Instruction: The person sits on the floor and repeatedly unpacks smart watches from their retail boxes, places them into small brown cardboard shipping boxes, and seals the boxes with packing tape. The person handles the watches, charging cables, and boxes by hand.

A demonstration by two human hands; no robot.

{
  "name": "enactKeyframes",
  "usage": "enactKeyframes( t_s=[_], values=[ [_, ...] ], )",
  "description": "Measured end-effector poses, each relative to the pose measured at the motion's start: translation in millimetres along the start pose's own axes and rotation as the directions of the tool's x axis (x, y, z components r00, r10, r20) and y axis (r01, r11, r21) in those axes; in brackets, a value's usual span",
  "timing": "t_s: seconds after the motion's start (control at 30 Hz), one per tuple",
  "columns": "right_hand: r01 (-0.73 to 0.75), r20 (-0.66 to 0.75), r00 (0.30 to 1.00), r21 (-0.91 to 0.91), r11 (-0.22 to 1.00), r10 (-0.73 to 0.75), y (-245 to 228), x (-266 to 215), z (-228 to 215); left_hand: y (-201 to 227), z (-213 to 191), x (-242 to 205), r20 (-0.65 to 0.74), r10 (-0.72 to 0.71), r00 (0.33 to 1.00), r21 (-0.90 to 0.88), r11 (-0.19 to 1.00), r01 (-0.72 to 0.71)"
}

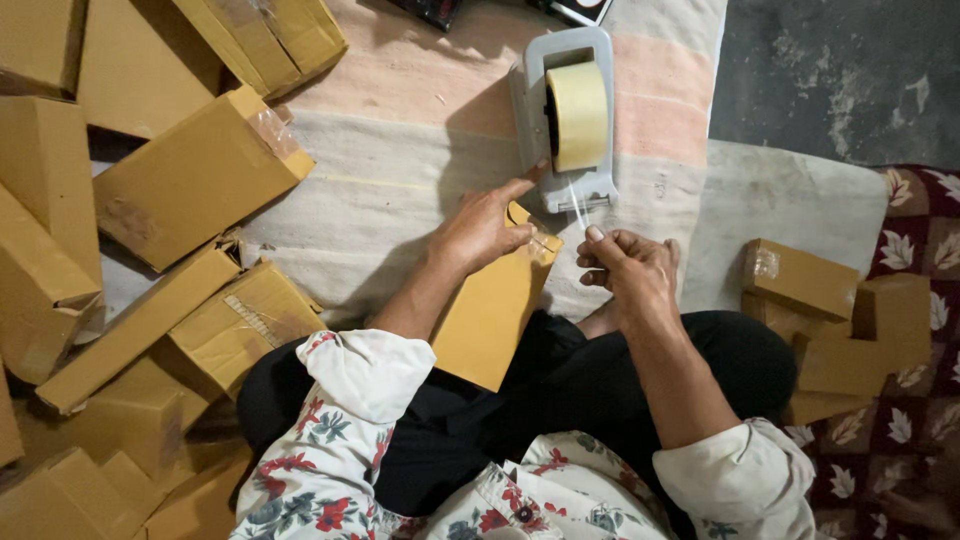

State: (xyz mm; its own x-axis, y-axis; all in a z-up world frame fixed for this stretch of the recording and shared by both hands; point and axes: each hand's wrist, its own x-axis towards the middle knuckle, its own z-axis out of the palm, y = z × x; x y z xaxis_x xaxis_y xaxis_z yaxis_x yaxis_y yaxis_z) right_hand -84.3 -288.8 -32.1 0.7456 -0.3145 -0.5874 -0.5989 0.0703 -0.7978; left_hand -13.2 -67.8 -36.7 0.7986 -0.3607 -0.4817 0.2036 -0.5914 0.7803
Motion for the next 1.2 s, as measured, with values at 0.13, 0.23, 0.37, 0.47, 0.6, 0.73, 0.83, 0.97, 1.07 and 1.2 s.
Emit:
enactKeyframes(
  t_s=[0.13,0.23,0.37,0.47,0.6,0.73,0.83,0.97,1.07,1.2],
  values=[
    [0.019,0.015,1.0,-0.024,1.0,-0.019,14,5,-8,1,-2,-3,-0.045,0.104,0.994,0.061,0.993,-0.101],
    [0.023,0.038,0.999,0.02,1.0,-0.024,18,9,-11,3,-3,-2,-0.012,0.039,0.999,0.051,0.998,-0.038],
    [-0.013,0.087,0.996,0.056,0.998,0.008,21,8,-10,3,-2,-2,-0.041,0.079,0.996,0.066,0.995,-0.076],
    [-0.002,0.079,0.997,0.04,0.999,-0.002,19,4,-10,5,-2,1,0.067,-0.082,0.994,0.04,0.996,0.079],
    [-0.013,0.066,0.998,0.01,1.0,0.012,17,2,-11,8,-4,1,0.039,0.0,0.999,0.033,0.999,-0.001],
    [-0.022,0.093,0.995,0.003,1.0,0.021,21,6,-9,7,-6,-2,0.012,0.037,0.999,0.047,0.998,-0.038],
    [0.011,0.097,0.995,-0.032,0.999,-0.008,24,6,-9,6,-5,-2,-0.028,0.063,0.998,0.041,0.997,-0.062],
    [0.044,0.044,0.998,-0.109,0.993,-0.039,23,2,-10,4,-6,-2,-0.012,0.022,1.0,0.061,0.998,-0.021],
    [-0.038,0.085,0.996,0.077,0.996,0.032,26,6,-11,-2,0,1,-0.042,0.056,0.998,0.064,0.997,-0.053],
    [0.118,0.071,0.992,-0.155,0.981,-0.108,39,22,3,-10,2,4,-0.029,0.062,0.998,0.064,0.996,-0.06]
  ],
)
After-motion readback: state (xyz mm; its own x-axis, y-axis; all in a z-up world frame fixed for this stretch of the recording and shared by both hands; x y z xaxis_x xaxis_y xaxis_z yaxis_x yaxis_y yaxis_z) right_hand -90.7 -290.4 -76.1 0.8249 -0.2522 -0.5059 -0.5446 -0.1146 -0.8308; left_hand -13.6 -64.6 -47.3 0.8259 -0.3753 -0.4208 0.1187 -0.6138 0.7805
